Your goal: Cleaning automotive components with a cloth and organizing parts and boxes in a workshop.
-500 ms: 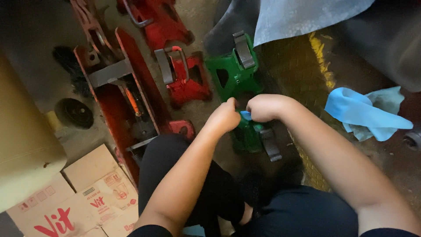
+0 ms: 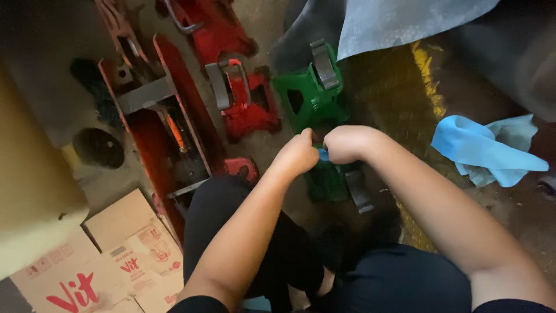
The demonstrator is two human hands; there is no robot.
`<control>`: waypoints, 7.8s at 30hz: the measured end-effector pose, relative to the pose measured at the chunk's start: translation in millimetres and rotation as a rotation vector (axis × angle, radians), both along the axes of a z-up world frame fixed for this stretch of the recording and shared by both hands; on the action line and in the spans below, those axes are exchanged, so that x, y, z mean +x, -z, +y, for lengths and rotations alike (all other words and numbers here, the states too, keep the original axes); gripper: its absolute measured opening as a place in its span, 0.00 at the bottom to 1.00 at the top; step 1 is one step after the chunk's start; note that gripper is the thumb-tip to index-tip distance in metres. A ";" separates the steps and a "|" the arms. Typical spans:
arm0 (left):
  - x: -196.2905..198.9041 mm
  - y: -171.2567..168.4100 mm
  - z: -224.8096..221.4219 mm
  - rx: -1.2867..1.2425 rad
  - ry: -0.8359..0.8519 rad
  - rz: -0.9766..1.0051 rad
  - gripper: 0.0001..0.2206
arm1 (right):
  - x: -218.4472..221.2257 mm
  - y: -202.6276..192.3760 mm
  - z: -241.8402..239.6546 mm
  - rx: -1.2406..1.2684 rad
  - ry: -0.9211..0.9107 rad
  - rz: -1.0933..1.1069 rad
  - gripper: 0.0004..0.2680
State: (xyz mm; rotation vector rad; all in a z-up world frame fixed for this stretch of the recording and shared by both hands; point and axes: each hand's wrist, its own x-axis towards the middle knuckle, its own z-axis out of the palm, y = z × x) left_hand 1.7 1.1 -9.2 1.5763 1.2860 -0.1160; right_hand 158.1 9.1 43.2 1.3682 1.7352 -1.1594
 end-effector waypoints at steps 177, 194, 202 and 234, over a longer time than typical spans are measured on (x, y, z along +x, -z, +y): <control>-153.7 -220.4 -23.2 0.022 -0.141 -0.368 0.14 | 21.5 -87.3 -161.6 0.675 1.182 0.815 0.10; -582.2 211.2 -292.4 0.474 -1.257 0.222 0.13 | -360.5 -162.9 -92.9 -0.068 0.887 1.055 0.09; -575.1 161.5 -421.9 -0.321 -1.830 0.890 0.35 | -523.2 -6.2 -112.1 -0.400 0.958 0.837 0.07; -624.6 139.3 -557.1 -0.074 -2.350 -0.636 0.17 | -551.1 227.3 -176.4 0.096 -0.097 0.571 0.12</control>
